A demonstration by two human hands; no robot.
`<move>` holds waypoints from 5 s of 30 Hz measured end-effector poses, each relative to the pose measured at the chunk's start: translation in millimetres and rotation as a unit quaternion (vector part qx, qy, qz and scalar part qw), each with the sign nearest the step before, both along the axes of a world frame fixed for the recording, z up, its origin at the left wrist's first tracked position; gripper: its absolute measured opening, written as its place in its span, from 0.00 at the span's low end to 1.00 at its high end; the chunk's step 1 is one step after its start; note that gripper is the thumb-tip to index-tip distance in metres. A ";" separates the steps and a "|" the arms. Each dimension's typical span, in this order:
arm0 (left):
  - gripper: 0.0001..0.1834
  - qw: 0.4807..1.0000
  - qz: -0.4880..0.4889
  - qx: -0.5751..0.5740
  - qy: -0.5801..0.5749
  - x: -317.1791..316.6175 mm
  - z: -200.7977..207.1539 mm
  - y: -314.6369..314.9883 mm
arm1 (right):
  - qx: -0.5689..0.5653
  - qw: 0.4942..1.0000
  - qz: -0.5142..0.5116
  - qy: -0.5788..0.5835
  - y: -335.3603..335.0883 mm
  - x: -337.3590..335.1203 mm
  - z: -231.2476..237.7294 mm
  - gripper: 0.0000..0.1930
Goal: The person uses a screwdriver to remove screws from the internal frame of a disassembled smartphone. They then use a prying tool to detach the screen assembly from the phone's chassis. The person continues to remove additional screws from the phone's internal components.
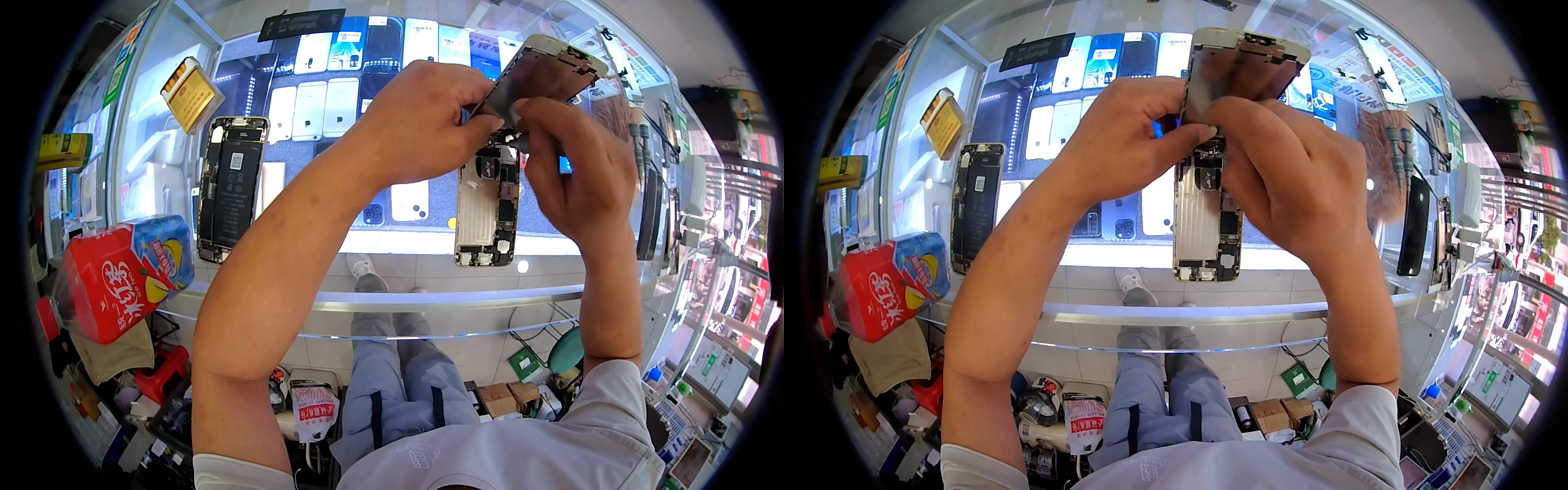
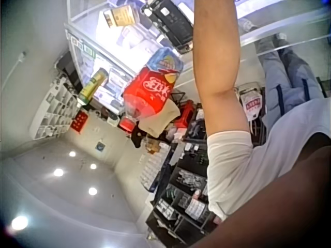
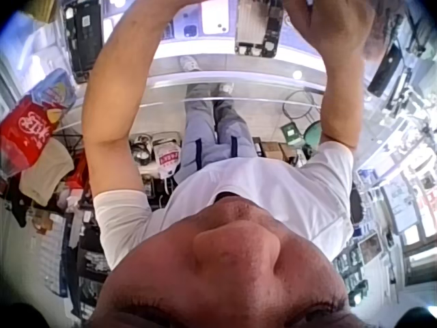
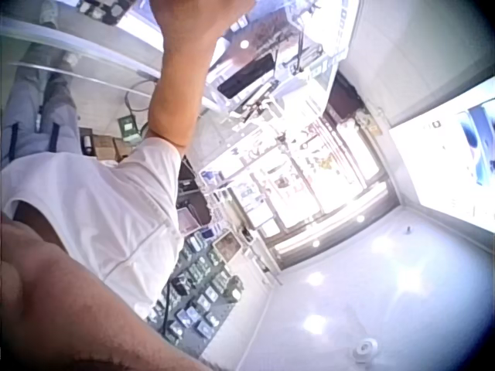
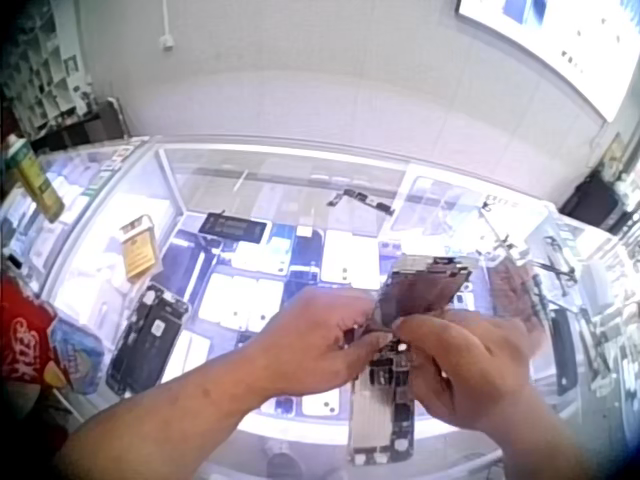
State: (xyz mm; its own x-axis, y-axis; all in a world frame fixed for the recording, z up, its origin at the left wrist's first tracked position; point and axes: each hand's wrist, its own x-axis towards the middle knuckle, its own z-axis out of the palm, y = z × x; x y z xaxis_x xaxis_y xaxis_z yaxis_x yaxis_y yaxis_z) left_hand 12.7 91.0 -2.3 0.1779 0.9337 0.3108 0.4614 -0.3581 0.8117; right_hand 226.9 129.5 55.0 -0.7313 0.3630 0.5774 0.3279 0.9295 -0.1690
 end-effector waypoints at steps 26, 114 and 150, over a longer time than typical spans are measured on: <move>0.10 1.000 0.001 -0.002 0.014 -0.7 3.7 0.3 | -0.144 0.986 -0.037 0.072 -14.3 7.3 -0.3 0.14; 0.07 1.000 0.004 -0.016 -0.010 -0.1 5.1 -0.3 | -0.266 0.946 -0.067 -0.174 -15.4 20.7 2.8 0.09; 0.13 0.999 0.020 -0.010 -0.027 3.9 3.7 0.8 | 0.026 0.968 -0.007 -0.249 -5.3 20.2 -3.6 0.05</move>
State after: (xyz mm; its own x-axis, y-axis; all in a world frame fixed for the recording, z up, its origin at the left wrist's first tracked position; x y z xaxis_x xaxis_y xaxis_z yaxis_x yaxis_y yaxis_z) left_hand 16.6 91.9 1.4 0.1244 0.9457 0.3003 0.4300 -0.3241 0.8427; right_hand 247.1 124.3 51.4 -0.9193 0.3544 0.1711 0.3687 0.9276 0.0596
